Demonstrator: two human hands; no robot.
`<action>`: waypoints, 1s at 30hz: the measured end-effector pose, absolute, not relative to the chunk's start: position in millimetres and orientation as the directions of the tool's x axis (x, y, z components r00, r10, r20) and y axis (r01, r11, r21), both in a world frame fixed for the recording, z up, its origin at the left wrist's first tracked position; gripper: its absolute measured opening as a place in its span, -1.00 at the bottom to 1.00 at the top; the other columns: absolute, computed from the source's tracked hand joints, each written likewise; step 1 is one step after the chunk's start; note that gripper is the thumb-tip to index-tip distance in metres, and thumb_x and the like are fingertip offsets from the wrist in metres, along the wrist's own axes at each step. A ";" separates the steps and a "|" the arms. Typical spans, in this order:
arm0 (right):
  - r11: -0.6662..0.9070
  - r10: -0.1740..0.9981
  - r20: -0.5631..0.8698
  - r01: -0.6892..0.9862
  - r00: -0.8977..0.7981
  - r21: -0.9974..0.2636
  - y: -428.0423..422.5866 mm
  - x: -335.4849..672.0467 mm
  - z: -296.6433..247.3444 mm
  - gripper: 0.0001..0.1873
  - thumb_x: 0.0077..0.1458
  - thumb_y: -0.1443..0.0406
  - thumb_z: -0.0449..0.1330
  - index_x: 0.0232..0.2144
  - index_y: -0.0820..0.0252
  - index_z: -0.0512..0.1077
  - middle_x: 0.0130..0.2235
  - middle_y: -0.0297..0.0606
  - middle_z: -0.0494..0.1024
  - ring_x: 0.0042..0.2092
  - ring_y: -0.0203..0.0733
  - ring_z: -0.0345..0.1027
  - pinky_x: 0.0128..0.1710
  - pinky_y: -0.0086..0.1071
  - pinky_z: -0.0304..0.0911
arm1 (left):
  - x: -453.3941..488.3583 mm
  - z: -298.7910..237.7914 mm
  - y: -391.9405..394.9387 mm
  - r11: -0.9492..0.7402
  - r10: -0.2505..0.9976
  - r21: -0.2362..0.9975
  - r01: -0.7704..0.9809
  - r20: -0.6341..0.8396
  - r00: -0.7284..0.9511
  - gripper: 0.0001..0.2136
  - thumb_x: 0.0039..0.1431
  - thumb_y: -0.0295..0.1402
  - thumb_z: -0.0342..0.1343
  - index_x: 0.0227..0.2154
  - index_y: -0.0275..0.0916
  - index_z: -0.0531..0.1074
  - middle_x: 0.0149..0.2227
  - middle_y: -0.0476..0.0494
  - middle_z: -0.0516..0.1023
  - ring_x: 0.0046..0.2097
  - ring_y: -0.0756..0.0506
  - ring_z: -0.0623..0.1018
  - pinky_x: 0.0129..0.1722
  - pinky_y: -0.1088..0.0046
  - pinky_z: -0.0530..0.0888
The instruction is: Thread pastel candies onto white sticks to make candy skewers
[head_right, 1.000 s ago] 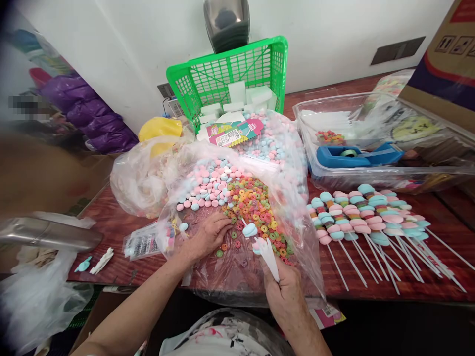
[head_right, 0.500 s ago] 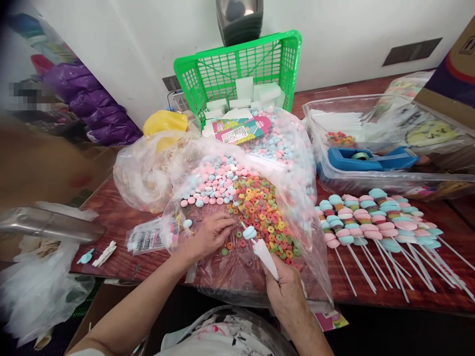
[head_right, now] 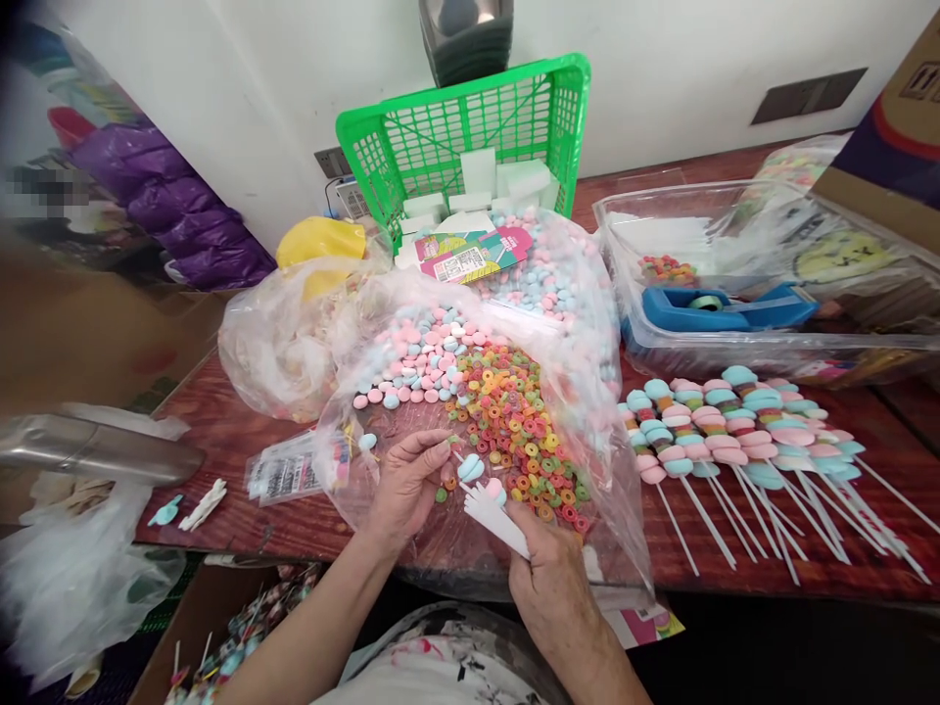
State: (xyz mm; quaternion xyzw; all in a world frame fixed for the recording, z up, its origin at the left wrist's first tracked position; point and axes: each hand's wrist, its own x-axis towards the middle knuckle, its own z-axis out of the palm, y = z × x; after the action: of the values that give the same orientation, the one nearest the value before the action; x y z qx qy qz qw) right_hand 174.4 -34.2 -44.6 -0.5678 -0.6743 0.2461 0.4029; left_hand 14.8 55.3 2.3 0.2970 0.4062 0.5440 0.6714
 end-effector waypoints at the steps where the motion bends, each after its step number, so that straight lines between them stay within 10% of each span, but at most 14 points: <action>1: 0.226 0.966 0.258 0.563 -0.023 -0.795 -34.6 175.2 -45.3 -0.60 0.18 0.40 -0.04 -0.09 0.28 0.54 -0.42 -0.23 0.60 -0.44 -0.20 0.47 -0.41 -0.44 0.35 | 17.2 2.0 53.8 0.217 0.975 0.846 -0.488 -0.214 0.063 -0.76 -0.29 -0.37 0.45 -0.46 -0.26 0.59 -0.55 0.01 0.58 -0.63 0.12 0.40 -0.63 0.62 0.31; 30: 0.226 0.966 0.258 0.528 -0.012 -0.819 -40.2 171.0 -45.4 -0.67 0.23 0.31 0.00 -0.23 0.28 0.57 -0.53 -0.28 0.53 -0.54 -0.23 0.38 -0.48 -0.47 0.31 | 10.3 -5.6 47.1 0.344 0.939 0.784 -0.517 -0.286 0.192 -0.78 -0.26 -0.36 0.46 -0.47 -0.29 0.63 -0.45 -0.10 0.61 -0.47 0.04 0.49 -0.42 0.52 0.41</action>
State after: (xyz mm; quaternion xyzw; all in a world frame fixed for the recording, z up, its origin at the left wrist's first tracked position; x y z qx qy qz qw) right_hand 171.0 -40.2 -45.4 -0.5646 -0.6617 0.2615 0.4184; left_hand 10.3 47.1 -5.6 0.2721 0.3876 0.5038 0.7225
